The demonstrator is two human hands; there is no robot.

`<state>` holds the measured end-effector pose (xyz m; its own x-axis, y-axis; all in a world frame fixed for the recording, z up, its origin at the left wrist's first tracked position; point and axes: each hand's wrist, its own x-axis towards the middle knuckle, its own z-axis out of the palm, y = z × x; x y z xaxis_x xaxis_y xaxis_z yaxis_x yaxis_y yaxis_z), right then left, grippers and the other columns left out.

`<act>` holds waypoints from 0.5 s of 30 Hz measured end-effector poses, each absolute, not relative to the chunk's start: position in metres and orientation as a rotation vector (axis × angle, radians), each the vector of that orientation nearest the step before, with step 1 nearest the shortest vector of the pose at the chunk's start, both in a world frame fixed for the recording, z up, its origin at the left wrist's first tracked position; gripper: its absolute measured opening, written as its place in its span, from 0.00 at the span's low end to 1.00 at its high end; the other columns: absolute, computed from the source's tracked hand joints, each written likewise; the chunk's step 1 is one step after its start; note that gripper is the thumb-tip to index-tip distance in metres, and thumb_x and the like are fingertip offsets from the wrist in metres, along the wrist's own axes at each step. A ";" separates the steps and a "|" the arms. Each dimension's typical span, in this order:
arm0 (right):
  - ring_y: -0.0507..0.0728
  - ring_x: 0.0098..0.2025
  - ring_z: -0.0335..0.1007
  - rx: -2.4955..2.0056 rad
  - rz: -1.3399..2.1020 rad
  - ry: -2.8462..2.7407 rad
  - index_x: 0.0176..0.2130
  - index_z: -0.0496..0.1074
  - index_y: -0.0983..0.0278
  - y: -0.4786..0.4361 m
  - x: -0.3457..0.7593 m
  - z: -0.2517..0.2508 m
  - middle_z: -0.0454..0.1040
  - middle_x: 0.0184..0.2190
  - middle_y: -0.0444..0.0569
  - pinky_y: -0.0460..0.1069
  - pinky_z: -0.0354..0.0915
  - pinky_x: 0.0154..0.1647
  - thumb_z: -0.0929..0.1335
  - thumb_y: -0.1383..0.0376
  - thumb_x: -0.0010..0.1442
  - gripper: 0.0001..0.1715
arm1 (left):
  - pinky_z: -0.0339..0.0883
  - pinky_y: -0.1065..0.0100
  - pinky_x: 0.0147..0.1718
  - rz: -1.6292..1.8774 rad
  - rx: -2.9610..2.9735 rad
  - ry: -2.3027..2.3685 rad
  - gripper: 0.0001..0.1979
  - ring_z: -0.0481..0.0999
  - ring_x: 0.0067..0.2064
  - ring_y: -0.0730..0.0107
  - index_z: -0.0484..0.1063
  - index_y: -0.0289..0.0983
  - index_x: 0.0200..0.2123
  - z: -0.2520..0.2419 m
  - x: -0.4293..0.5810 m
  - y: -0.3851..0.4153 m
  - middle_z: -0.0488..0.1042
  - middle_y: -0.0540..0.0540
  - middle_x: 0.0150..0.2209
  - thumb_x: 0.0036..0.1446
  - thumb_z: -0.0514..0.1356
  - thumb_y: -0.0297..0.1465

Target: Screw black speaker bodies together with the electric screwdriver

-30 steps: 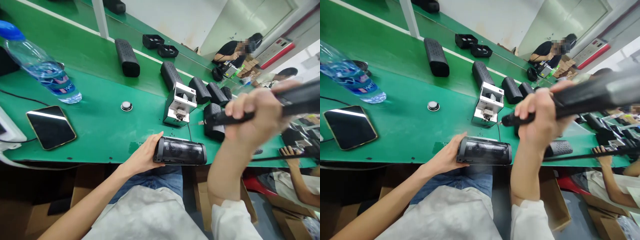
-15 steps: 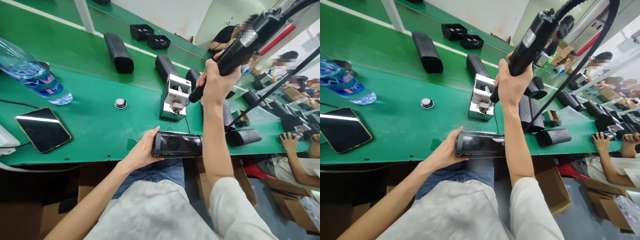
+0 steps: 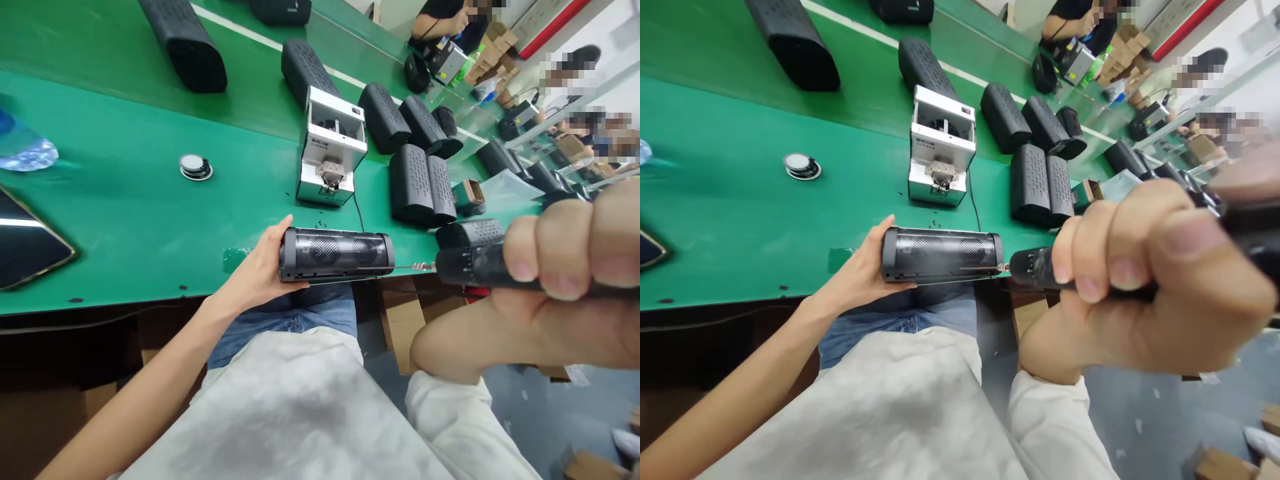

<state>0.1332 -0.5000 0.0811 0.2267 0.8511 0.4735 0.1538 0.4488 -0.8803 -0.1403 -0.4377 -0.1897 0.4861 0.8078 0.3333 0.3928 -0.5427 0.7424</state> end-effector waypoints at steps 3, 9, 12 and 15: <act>0.46 0.16 0.48 -1.161 0.624 -1.370 0.20 0.52 0.63 -0.520 0.129 0.076 0.48 0.20 0.37 0.54 0.60 0.21 0.81 0.55 0.67 0.43 | 0.68 0.35 0.72 0.907 2.133 1.009 0.70 0.67 0.75 0.32 0.32 0.46 0.84 -0.191 -0.141 -0.438 0.59 0.28 0.76 0.56 0.80 0.38; 0.48 0.13 0.50 -1.217 0.580 -1.347 0.18 0.56 0.62 -0.519 0.137 0.078 0.51 0.15 0.37 0.54 0.57 0.18 0.80 0.47 0.65 0.43 | 0.70 0.35 0.70 0.891 2.100 1.045 0.68 0.69 0.74 0.31 0.35 0.44 0.84 -0.192 -0.141 -0.439 0.62 0.29 0.74 0.57 0.79 0.41; 0.47 0.12 0.52 -1.262 0.560 -1.376 0.16 0.54 0.64 -0.517 0.141 0.079 0.50 0.13 0.37 0.52 0.57 0.17 0.81 0.46 0.63 0.47 | 0.71 0.34 0.69 0.883 2.089 1.051 0.65 0.70 0.72 0.32 0.35 0.45 0.84 -0.191 -0.142 -0.440 0.63 0.31 0.73 0.60 0.77 0.43; 0.45 0.12 0.51 -1.297 0.549 -1.326 0.15 0.51 0.65 -0.513 0.143 0.075 0.49 0.12 0.37 0.50 0.57 0.16 0.83 0.49 0.58 0.48 | 0.71 0.34 0.69 0.880 2.090 1.053 0.67 0.71 0.72 0.32 0.35 0.45 0.83 -0.191 -0.142 -0.439 0.64 0.30 0.73 0.57 0.79 0.43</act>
